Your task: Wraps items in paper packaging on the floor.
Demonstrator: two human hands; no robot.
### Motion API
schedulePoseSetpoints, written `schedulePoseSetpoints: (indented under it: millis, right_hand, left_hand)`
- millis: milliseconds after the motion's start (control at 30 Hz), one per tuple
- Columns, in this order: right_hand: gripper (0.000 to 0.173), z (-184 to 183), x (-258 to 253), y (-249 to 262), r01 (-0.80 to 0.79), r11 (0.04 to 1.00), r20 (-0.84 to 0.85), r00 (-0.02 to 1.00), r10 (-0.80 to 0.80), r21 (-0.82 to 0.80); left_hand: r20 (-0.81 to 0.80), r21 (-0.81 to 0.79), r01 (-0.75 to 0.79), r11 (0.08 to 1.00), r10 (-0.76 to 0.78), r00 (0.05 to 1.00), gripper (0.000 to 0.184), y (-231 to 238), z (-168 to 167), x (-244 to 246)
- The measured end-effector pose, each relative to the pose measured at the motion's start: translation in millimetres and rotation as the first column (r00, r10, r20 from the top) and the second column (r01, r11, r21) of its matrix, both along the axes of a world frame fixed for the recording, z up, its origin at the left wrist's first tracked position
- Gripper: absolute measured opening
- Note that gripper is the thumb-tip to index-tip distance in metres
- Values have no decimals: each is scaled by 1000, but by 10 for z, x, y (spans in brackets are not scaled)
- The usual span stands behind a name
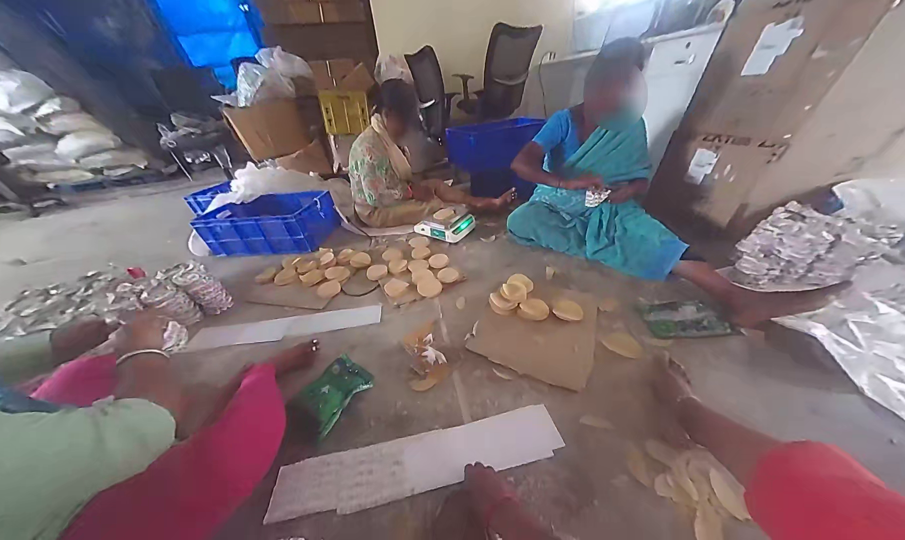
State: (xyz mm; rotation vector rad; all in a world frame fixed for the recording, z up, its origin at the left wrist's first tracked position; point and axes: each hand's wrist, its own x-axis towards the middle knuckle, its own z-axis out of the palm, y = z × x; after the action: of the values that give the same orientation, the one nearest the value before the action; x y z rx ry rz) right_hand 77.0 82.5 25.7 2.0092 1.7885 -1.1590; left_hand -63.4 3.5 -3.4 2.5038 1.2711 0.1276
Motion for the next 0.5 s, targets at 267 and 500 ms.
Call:
schedulePoseSetpoints:
  millis: [267,500]
  right_hand:
    - [35,-141,181,18,-47,996,-117,991,56,82]
    - [42,-456,913,-166,53,996,-738,669,-93,-77]
  left_hand:
    - [213,-105,-423,900,435,875,65,287,431,-156]
    - [-12,-488,-446,750,505,863,39,562,232,-78]
